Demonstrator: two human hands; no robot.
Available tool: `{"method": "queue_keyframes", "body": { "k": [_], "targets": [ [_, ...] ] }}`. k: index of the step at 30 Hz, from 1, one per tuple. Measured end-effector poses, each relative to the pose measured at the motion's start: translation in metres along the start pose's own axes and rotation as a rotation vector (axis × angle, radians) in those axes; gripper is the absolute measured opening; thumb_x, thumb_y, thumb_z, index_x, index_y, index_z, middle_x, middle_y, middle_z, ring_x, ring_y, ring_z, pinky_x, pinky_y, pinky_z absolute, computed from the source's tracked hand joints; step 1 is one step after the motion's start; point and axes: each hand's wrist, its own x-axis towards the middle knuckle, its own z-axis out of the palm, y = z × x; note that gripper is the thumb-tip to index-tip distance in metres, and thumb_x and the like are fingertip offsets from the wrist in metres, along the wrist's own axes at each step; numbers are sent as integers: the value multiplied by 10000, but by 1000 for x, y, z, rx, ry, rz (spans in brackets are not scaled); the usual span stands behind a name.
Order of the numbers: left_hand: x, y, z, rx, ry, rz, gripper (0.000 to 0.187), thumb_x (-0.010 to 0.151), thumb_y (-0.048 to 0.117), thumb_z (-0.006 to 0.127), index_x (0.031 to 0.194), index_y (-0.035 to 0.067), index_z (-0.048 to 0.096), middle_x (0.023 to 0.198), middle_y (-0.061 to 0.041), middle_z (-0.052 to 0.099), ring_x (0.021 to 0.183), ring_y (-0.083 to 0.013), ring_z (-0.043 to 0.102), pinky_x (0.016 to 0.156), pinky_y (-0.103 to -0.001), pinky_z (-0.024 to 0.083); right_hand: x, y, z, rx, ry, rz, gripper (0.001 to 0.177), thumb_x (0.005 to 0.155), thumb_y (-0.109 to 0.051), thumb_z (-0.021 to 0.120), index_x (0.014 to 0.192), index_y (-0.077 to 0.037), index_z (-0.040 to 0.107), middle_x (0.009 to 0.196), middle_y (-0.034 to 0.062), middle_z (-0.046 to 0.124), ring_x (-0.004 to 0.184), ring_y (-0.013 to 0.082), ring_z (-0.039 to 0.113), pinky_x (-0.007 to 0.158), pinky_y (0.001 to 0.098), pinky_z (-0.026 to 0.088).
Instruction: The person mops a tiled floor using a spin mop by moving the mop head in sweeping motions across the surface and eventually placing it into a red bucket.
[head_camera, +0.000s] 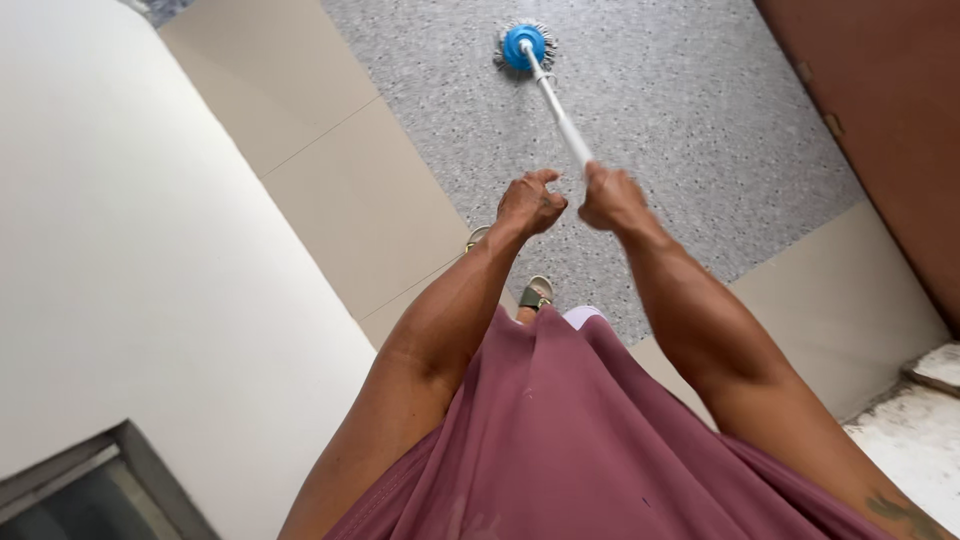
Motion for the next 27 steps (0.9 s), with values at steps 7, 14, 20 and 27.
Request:
{"method": "queue_keyframes", "body": {
  "k": [7, 14, 20, 27],
  "targets": [
    [-16, 7, 9, -20, -4, -31, 589, 822, 269, 631, 1398, 149, 613, 1355, -146, 662, 1216, -322, 663, 1085, -401, 501, -123, 13, -55, -93, -2, -40, 342, 1020, -194, 551, 1301, -7, 601, 940, 189, 718, 559, 184, 616, 466, 336, 508],
    [-32, -10, 6, -58, -2, -49, 583, 825, 261, 667, 1392, 144, 611, 1356, -148, 657, 1227, -310, 652, 1083, -414, 495, -101, 27, -8, -12, -59, 20, 365, 967, -127, 557, 1318, -36, 598, 981, 176, 711, 619, 212, 678, 521, 372, 607],
    [-24, -30, -26, -86, 24, -91, 578, 830, 273, 651, 1393, 145, 618, 1320, -155, 683, 1203, -313, 671, 1054, -418, 524, 22, -23, 29, -36, 46, -98, 367, 891, -130, 629, 1220, 32, 649, 1034, 259, 739, 908, 386, 747, 764, 472, 606],
    [-25, -85, -88, -119, 100, -120, 584, 811, 272, 661, 1380, 140, 630, 1282, -157, 706, 1195, -311, 670, 1040, -426, 525, -10, -104, 12, -226, -93, -210, 373, 857, -50, 600, 1205, 57, 679, 962, 269, 779, 776, 342, 758, 645, 444, 611]
  ]
}}
